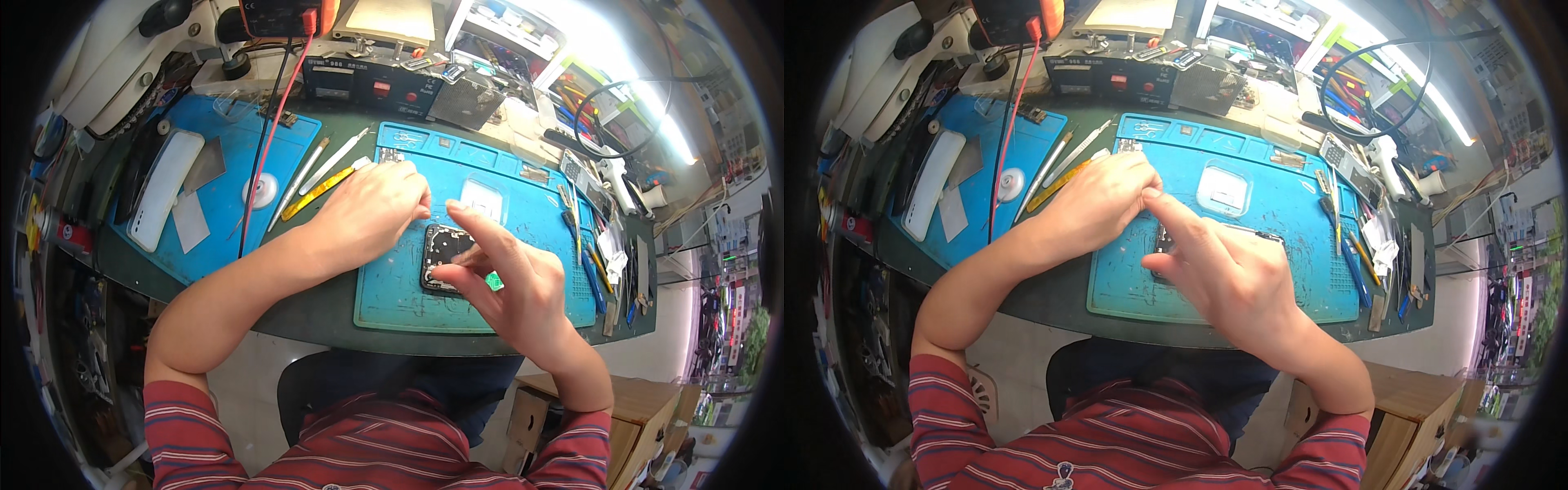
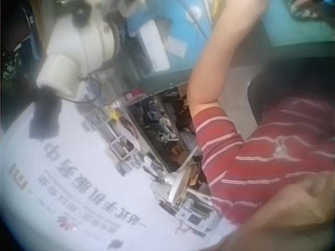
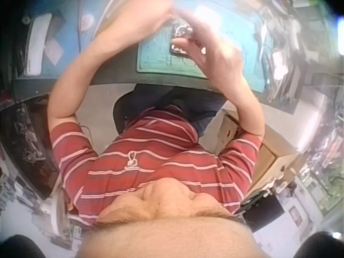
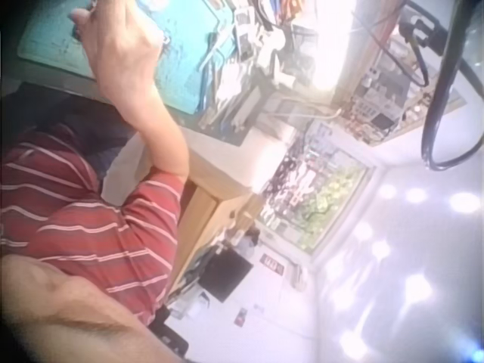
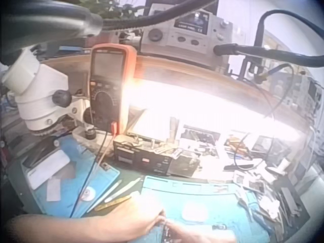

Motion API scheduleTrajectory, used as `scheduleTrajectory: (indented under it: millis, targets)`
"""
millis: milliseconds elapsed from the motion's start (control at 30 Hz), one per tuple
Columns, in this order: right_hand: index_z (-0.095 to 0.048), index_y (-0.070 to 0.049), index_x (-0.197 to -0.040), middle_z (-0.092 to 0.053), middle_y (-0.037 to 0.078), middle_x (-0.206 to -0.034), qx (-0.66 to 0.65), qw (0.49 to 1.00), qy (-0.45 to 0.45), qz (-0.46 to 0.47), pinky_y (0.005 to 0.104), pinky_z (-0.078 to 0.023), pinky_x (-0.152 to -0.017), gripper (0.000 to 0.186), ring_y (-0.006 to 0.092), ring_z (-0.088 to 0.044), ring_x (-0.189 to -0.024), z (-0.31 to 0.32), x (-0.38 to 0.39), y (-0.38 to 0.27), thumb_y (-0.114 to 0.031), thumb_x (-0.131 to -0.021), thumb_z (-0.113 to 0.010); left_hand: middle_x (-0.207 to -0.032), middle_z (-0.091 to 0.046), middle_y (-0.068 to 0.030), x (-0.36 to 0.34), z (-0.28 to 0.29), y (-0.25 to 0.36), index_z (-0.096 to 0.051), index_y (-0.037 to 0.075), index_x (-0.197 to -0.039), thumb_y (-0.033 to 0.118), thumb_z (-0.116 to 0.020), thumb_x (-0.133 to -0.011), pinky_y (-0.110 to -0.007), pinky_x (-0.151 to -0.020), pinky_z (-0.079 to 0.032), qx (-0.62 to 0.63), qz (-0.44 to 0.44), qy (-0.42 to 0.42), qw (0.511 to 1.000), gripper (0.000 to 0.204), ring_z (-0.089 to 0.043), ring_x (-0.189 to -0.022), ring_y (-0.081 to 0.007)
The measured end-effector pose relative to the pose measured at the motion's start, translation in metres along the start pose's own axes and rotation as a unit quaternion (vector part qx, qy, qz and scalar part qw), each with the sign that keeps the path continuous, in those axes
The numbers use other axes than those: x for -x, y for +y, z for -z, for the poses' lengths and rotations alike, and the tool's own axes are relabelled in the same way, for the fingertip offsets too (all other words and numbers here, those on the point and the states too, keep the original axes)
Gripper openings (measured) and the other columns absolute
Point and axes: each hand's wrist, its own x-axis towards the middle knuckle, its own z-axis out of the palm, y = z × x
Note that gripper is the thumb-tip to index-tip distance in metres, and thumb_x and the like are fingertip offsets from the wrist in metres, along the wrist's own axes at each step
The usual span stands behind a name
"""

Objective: The person uses a small screwdriver to remove screws from a disassembled smartphone chassis on a blue work mat. They carefully lift and set aside small components, then reposition the phone and continue unscrewing and handling internal parts. The person places the back cover onto the chassis at the end.

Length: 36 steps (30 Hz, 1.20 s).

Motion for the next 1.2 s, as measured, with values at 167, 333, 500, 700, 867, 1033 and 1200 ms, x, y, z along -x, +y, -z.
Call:
scheduleTrajectory:
  millis: [167,333,500,700,867,1033,1200]
  targets:
    - [-0.053,0.001,-0.151,-0.077,0.014,-0.106,-0.064,0.998,0.014,-0.019,0.0391,-0.061,-0.078,0.067,0.0311,-0.077,-0.088,-0.002,0.003,0.004,0.002,-0.088,-0.077,-0.095,-0.070,-0.0162,-0.011,0.012,0.003,-0.065,-0.001,-0.106,0.003,-0.069,-0.095,-0.039,-0.078,-0.056,0.077,0.047,0.019,0.996,0.012,-0.071,-0.090,-0.0314]
    - [-0.051,0.000,-0.152,-0.078,0.017,-0.110,-0.007,0.999,-0.033,-0.010,0.0339,-0.063,-0.085,0.066,0.0276,-0.079,-0.099,0.005,0.002,-0.005,0.013,-0.090,-0.069,-0.100,-0.074,-0.0147,-0.011,0.019,0.007,-0.068,-0.002,-0.115,-0.003,-0.071,-0.093,-0.034,-0.081,-0.060,0.106,0.073,0.039,0.991,0.022,-0.075,-0.093,-0.0234]
    - [-0.055,-0.002,-0.150,-0.078,0.016,-0.112,-0.016,1.000,-0.018,-0.011,0.0336,-0.064,-0.076,0.067,0.0262,-0.080,-0.095,0.002,-0.001,-0.005,0.006,-0.088,-0.078,-0.100,-0.074,-0.0145,-0.010,0.015,0.003,-0.070,-0.001,-0.119,-0.003,-0.071,-0.093,-0.033,-0.081,-0.060,0.082,0.052,0.039,0.995,0.027,-0.075,-0.092,-0.0232]
    - [-0.056,-0.003,-0.150,-0.080,0.015,-0.109,-0.024,1.000,-0.008,-0.016,0.0338,-0.063,-0.077,0.063,0.0256,-0.081,-0.088,0.001,-0.002,-0.009,0.007,-0.090,-0.075,-0.098,-0.074,-0.0122,-0.010,0.017,0.004,-0.070,-0.001,-0.120,-0.002,-0.072,-0.092,-0.034,-0.082,-0.059,0.101,0.053,0.040,0.993,0.029,-0.074,-0.090,-0.0214]
    - [-0.057,-0.008,-0.151,-0.078,0.014,-0.093,-0.059,0.996,0.023,-0.055,0.0363,-0.063,-0.079,0.064,0.0266,-0.080,-0.085,0.002,0.002,0.000,0.001,-0.091,-0.075,-0.097,-0.073,-0.0101,-0.010,0.018,0.009,-0.071,0.001,-0.120,-0.001,-0.077,-0.090,-0.034,-0.080,-0.059,0.127,0.031,-0.005,0.991,0.031,-0.072,-0.088,-0.0197]
    - [-0.039,0.003,-0.159,-0.081,0.016,-0.102,-0.166,0.962,0.206,-0.069,0.0336,-0.060,-0.089,0.064,0.0204,-0.079,-0.095,0.008,0.006,0.030,-0.003,-0.103,-0.068,-0.093,-0.074,-0.0064,-0.010,0.016,0.019,-0.073,0.003,-0.119,0.002,-0.081,-0.087,-0.033,-0.080,-0.058,0.164,0.012,-0.022,0.986,0.033,-0.071,-0.087,-0.0177]
    - [-0.041,0.003,-0.158,-0.081,0.017,-0.104,-0.167,0.964,0.200,-0.050,0.0332,-0.060,-0.091,0.065,0.0202,-0.078,-0.097,0.003,0.003,0.029,-0.002,-0.101,-0.071,-0.093,-0.074,-0.0061,-0.009,0.018,0.021,-0.073,0.003,-0.120,0.002,-0.082,-0.087,-0.032,-0.080,-0.058,0.184,0.017,-0.023,0.982,0.033,-0.070,-0.086,-0.0165]
